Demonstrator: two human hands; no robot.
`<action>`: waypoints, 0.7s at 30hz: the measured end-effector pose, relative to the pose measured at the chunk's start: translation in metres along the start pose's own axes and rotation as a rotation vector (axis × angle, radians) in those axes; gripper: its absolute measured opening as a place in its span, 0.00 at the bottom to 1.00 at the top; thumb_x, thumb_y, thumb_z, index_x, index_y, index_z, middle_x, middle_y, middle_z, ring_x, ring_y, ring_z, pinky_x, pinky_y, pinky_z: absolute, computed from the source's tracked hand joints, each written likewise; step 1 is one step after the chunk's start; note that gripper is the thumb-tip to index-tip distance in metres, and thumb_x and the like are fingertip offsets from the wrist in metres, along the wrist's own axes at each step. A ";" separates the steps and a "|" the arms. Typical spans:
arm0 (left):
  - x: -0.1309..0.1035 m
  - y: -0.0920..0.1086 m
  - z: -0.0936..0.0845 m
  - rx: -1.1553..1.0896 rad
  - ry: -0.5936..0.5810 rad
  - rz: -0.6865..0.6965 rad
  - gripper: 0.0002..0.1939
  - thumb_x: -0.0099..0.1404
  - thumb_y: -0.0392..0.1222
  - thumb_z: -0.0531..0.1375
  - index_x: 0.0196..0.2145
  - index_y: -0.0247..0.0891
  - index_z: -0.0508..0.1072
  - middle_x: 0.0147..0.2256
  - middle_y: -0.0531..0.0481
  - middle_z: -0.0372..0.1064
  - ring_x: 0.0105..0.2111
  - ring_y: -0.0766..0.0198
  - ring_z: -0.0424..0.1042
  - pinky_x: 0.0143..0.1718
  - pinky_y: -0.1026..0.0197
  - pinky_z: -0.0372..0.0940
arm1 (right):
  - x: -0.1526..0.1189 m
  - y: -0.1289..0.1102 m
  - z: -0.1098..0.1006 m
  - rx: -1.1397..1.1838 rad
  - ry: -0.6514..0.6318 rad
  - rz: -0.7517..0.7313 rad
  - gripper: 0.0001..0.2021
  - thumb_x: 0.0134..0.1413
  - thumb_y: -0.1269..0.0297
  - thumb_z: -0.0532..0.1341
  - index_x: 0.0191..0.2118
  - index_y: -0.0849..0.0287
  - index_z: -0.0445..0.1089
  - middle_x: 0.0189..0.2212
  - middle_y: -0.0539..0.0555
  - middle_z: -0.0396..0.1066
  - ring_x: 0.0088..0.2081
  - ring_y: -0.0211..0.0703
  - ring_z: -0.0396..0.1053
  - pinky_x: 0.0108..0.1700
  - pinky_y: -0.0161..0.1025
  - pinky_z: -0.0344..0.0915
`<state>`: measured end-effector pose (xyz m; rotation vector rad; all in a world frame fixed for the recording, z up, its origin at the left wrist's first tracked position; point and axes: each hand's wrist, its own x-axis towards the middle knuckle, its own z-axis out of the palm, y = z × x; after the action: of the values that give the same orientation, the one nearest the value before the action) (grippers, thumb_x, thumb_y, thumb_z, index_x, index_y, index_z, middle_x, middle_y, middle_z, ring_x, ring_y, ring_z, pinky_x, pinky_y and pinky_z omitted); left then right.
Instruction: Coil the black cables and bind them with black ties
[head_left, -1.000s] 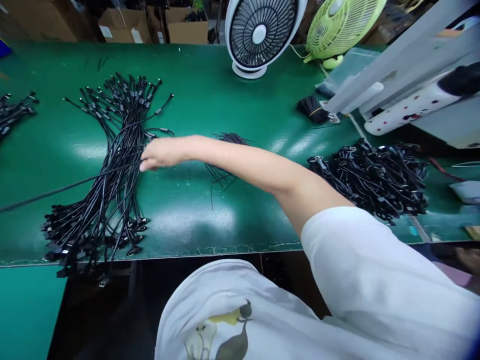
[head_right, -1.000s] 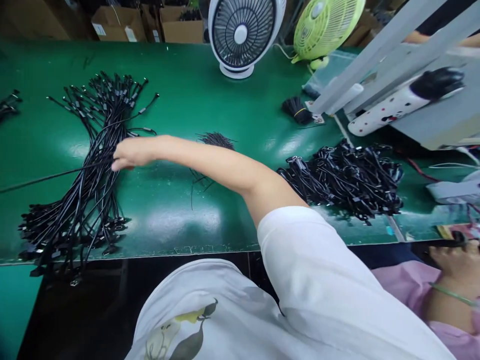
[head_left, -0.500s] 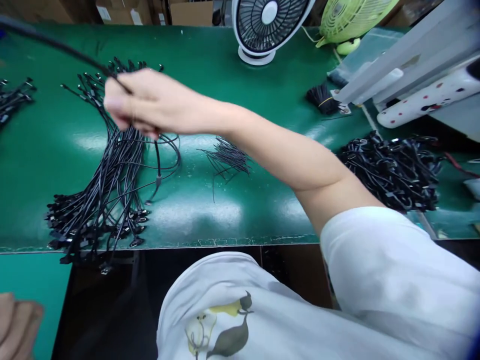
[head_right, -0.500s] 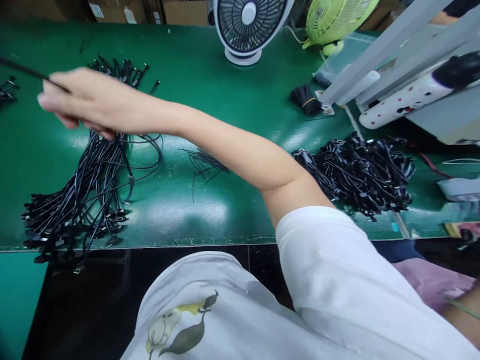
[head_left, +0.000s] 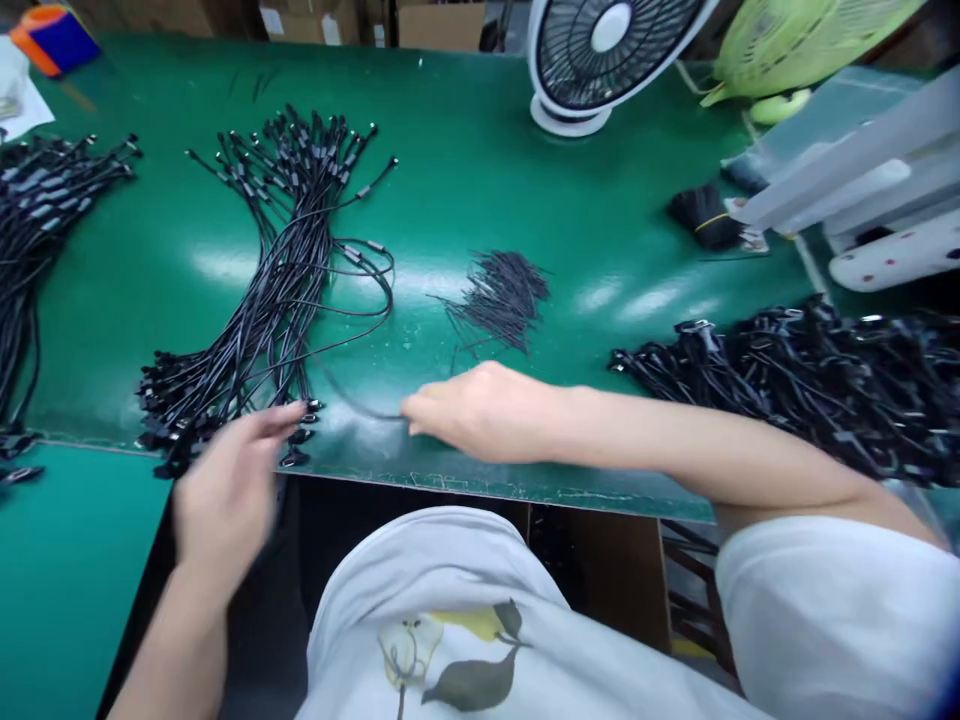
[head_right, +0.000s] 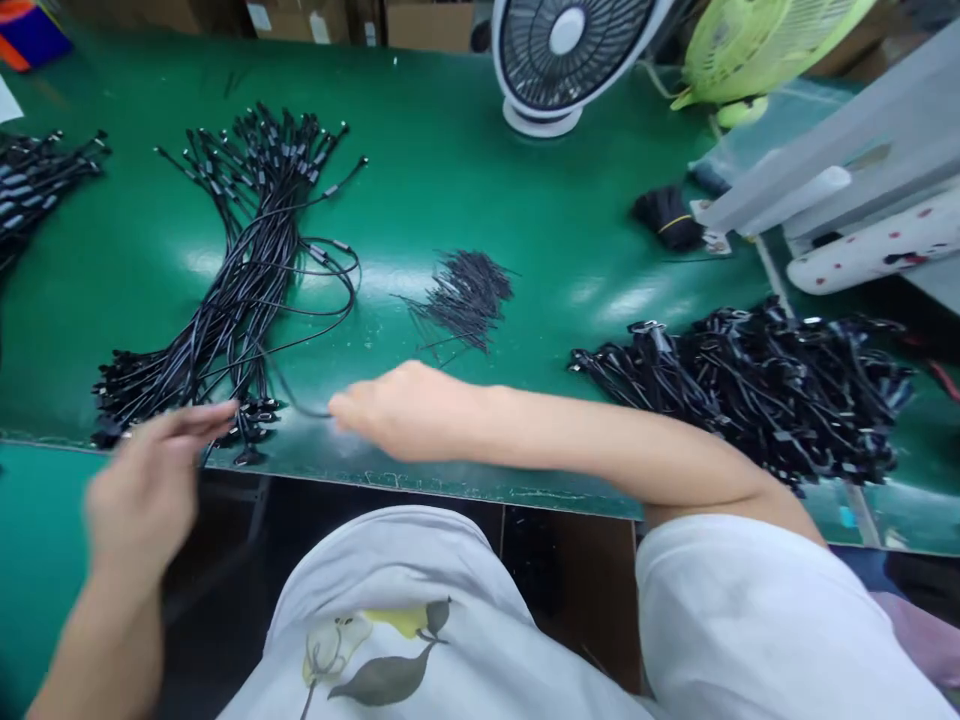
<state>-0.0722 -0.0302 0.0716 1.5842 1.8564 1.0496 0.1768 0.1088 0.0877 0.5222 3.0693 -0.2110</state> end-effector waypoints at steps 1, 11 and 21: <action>0.002 -0.001 0.016 -0.033 -0.090 0.047 0.15 0.69 0.48 0.57 0.49 0.42 0.75 0.47 0.47 0.75 0.48 0.56 0.73 0.53 0.54 0.66 | -0.001 -0.013 0.003 0.044 0.024 -0.030 0.10 0.67 0.62 0.52 0.41 0.56 0.71 0.30 0.50 0.72 0.27 0.36 0.65 0.25 0.36 0.49; 0.012 0.000 0.037 -1.065 -0.431 -0.493 0.12 0.65 0.47 0.63 0.33 0.33 0.76 0.18 0.60 0.49 0.16 0.76 0.49 0.18 0.72 0.56 | -0.026 0.057 0.018 0.079 0.258 0.416 0.15 0.65 0.52 0.54 0.44 0.56 0.72 0.39 0.53 0.73 0.37 0.41 0.69 0.30 0.35 0.53; 0.029 -0.011 0.003 -1.414 0.007 -0.542 0.11 0.73 0.38 0.52 0.45 0.30 0.72 0.17 0.62 0.50 0.13 0.78 0.51 0.18 0.76 0.59 | -0.062 0.047 0.063 0.047 0.288 0.398 0.18 0.69 0.62 0.47 0.50 0.57 0.72 0.35 0.54 0.75 0.34 0.40 0.70 0.31 0.35 0.57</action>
<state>-0.0827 -0.0015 0.0640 0.2256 0.8906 1.4993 0.2505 0.1237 0.0218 1.2472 3.1381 -0.2132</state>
